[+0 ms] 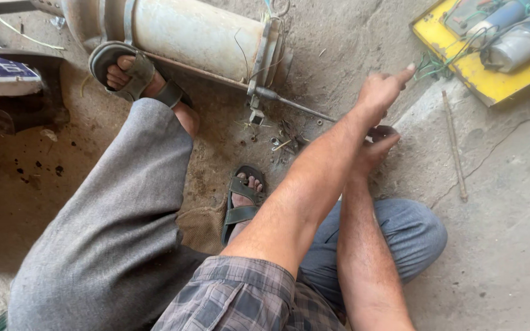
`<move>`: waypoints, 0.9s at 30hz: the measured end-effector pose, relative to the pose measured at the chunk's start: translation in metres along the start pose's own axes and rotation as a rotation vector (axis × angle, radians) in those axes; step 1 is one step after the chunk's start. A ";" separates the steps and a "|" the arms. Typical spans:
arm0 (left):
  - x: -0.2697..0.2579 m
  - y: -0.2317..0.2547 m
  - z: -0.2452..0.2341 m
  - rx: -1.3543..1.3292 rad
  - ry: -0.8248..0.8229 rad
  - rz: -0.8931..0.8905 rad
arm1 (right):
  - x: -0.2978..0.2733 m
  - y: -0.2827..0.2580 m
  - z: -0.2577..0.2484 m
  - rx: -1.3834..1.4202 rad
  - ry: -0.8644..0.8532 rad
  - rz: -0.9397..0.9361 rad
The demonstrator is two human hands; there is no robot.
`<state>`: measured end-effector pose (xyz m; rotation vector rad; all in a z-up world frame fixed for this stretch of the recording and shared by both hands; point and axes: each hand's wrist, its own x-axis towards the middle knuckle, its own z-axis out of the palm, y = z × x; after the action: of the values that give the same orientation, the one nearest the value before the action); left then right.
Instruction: The person sits on the floor and uses a wrench to loosen and tighten bolts on a cylindrical motor. They adjust the motor's position and continue working on the bolts with the wrench.
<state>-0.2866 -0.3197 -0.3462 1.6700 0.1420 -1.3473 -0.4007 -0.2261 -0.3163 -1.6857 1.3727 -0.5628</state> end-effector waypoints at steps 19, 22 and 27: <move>-0.060 0.014 -0.003 0.067 -0.010 0.165 | 0.008 0.009 0.025 0.006 -0.164 -0.119; -0.065 0.021 -0.003 0.197 0.041 0.365 | 0.032 0.005 0.032 0.020 -0.194 -0.131; -0.113 -0.020 -0.025 0.504 -0.172 0.590 | 0.036 0.024 -0.003 0.003 -0.296 -0.047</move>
<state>-0.3248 -0.2411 -0.2677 1.7862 -0.7917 -1.1038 -0.4055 -0.2610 -0.3407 -1.7244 1.1211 -0.3244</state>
